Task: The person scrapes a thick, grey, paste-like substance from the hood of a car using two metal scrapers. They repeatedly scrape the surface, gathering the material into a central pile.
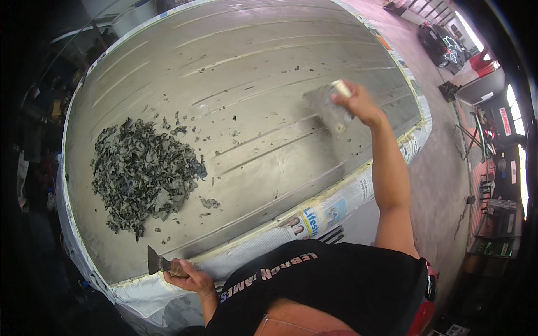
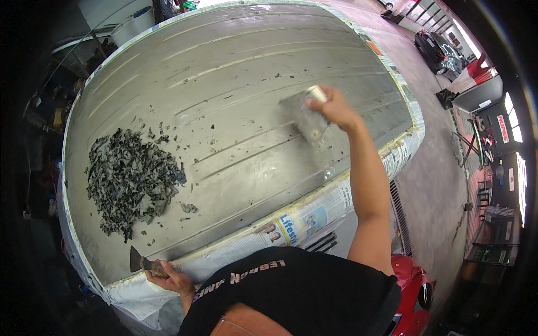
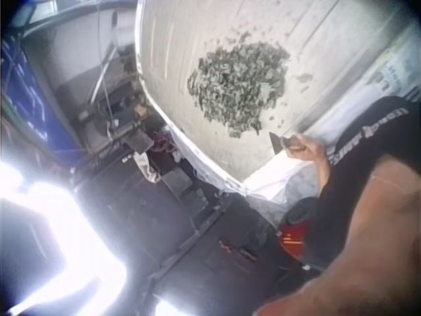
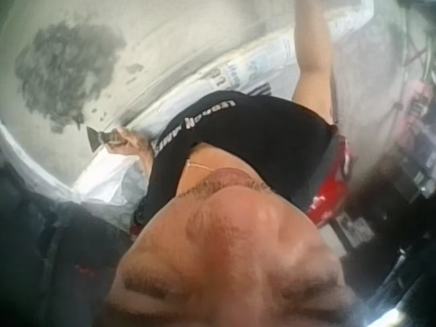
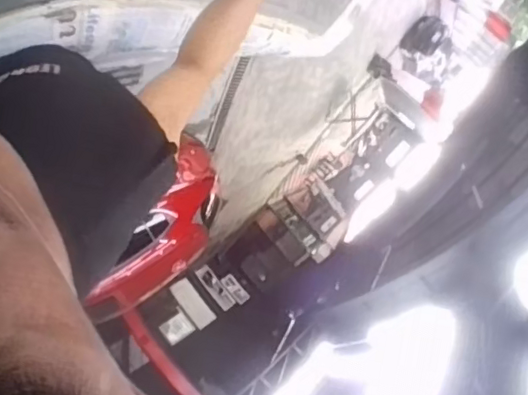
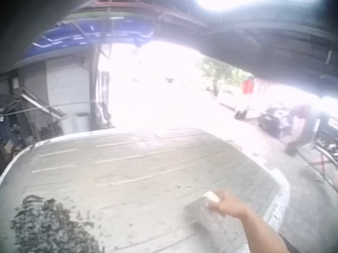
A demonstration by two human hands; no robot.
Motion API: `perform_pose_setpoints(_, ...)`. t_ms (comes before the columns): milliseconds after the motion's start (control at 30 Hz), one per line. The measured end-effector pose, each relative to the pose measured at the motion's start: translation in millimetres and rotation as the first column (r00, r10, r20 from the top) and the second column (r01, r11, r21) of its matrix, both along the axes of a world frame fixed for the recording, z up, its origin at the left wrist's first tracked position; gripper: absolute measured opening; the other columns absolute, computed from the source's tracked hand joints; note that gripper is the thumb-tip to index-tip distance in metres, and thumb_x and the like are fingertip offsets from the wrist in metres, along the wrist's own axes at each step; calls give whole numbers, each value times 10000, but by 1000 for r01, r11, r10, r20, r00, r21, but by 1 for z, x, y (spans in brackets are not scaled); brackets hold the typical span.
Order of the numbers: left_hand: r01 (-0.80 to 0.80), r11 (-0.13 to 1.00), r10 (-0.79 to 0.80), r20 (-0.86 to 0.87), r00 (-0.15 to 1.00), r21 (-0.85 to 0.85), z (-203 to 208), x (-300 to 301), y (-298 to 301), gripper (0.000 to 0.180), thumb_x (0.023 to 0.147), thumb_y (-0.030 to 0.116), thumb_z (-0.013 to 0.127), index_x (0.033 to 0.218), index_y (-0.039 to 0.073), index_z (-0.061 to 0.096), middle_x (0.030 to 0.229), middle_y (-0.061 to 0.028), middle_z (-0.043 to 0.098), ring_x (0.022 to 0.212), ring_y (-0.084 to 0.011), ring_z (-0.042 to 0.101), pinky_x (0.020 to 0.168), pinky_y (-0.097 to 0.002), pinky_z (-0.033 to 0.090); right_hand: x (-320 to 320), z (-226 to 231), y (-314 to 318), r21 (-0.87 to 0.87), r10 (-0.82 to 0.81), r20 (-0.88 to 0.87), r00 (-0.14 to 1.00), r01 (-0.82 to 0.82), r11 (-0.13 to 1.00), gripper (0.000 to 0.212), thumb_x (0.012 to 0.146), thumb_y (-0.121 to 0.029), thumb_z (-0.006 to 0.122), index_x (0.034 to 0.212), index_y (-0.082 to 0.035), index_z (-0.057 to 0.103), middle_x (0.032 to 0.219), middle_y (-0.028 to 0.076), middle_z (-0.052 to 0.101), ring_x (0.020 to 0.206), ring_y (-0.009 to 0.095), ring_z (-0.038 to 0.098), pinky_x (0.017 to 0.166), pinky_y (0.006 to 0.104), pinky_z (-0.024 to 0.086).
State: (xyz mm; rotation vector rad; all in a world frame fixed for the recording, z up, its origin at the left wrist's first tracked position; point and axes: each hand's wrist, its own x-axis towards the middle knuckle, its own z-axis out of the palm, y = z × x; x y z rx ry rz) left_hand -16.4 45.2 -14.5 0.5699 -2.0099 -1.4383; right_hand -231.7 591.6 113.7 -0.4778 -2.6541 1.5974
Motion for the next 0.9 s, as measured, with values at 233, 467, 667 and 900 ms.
perform_pose_setpoints(233, 71, 997, -71, 7, 997, 4, -4, 0, -4, 544, 1017, 141, 575, 1431, -31, 268, 1141, -102, 548, 938, -145, 505, 818, -272, 437, -52, -26, 80, 59, -358, -131, 924, 368, 928, 254, 891, -142, 709, 1100, -28, 624, 815, 30, 640, 608, 111, 550, 461, 303, 406)
perform_pose_setpoints(467, 73, 997, -73, -9, 997, -30, 3, 0, 0, 512, 1017, 121, 557, 1424, -41, 290, 1137, -97, 534, 953, -144, 506, 835, -262, 436, -105, -13, 77, 165, -242, 50, 969, 231, 959, 282, 878, -122, 697, 1143, -28, 674, 835, 34, 653, 630, 129, 562, 511, 323, 431)
perform_pose_setpoints(667, 91, 993, -92, -6, 996, -79, 1, 1, 0, 500, 1020, 113, 537, 1432, -37, 297, 1123, -86, 536, 930, -142, 500, 829, -260, 431, -150, 7, 25, 135, 110, 133, 985, -128, 983, 358, 839, -132, 715, 1182, -30, 715, 928, 76, 712, 733, 160, 626, 618, 333, 487)
perform_pose_setpoints(900, 142, 988, -143, -11, 990, -63, 3, 0, 1, 498, 1015, 90, 537, 1429, -43, 296, 1113, -84, 542, 932, -151, 504, 843, -267, 436, -160, 2, 70, 143, 4, 186, 983, -31, 989, 439, 760, -96, 756, 1191, -17, 726, 987, 101, 728, 830, 199, 666, 715, 338, 528)
